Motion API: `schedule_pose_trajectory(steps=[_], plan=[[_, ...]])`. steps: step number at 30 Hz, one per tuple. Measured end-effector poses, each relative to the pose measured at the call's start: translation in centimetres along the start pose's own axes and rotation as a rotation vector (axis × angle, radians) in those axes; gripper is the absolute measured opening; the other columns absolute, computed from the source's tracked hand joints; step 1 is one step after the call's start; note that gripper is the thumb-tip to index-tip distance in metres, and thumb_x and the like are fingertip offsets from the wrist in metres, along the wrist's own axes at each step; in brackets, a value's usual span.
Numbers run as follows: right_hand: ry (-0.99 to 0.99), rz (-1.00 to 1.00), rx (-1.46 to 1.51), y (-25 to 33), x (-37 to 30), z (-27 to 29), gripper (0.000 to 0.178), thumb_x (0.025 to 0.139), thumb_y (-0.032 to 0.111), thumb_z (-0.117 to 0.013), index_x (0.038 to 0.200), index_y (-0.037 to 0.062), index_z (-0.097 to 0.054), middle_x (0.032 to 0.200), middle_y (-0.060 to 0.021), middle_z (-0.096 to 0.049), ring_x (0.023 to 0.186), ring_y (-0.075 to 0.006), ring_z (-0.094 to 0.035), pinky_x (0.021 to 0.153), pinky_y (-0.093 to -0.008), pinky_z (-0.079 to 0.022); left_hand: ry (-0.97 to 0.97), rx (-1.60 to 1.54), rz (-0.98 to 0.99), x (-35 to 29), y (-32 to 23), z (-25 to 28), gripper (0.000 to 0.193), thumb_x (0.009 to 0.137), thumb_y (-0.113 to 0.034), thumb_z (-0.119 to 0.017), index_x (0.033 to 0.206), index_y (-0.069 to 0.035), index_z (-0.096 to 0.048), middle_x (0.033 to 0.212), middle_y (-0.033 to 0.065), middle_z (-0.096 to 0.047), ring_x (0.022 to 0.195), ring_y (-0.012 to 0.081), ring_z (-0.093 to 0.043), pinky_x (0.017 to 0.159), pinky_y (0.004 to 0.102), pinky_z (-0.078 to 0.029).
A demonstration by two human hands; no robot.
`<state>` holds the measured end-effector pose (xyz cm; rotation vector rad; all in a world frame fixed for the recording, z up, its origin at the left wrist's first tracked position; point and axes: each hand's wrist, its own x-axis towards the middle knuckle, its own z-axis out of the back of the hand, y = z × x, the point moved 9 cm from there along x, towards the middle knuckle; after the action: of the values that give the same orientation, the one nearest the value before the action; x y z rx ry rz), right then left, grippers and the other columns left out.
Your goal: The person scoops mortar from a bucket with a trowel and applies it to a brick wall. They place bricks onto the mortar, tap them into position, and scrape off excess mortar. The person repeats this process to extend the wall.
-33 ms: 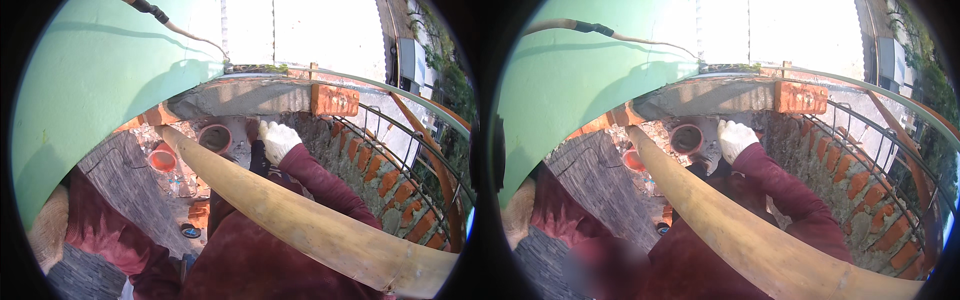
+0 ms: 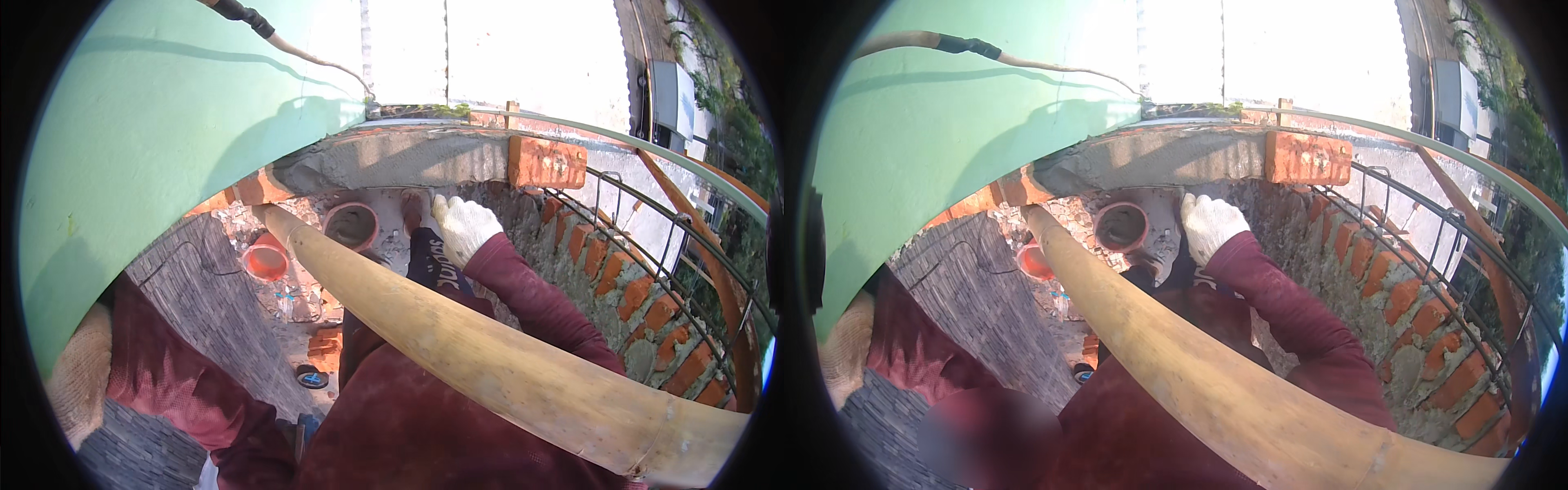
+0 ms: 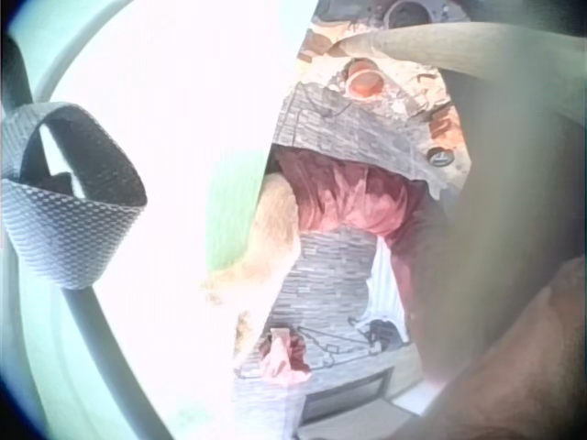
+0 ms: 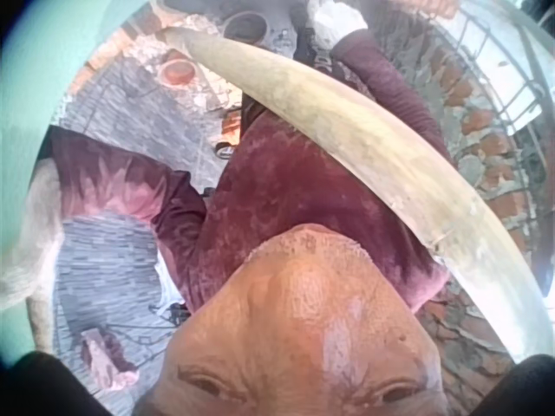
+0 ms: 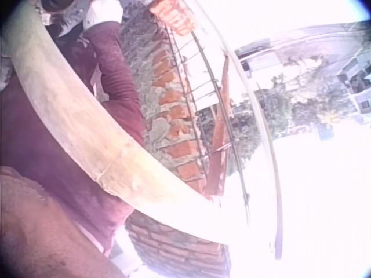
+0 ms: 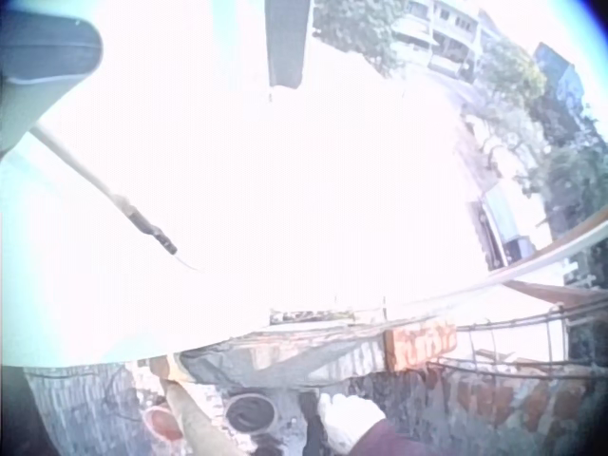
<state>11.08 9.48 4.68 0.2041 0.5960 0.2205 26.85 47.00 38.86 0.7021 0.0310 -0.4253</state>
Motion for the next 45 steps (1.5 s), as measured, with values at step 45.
schedule_pose_trajectory(steps=[45], plan=[[-0.443, -0.026, -0.188, -0.2, -6.9, 0.9, 0.043, 0.089, 0.019, -0.065, 0.129, 0.0047, -0.056, 0.103, -0.0239, -0.066, 0.1, -0.0418, -0.066, 0.082, -0.0493, -0.053, -0.604, -1.341, 0.6, -23.4, -15.9, -19.6, 0.062, 0.092, -0.047, -0.067, 0.133, -0.001, -0.061, 0.12, 0.0201, -0.068, 0.11, 0.0324, -0.066, 0.098, 0.0398, -0.05]])
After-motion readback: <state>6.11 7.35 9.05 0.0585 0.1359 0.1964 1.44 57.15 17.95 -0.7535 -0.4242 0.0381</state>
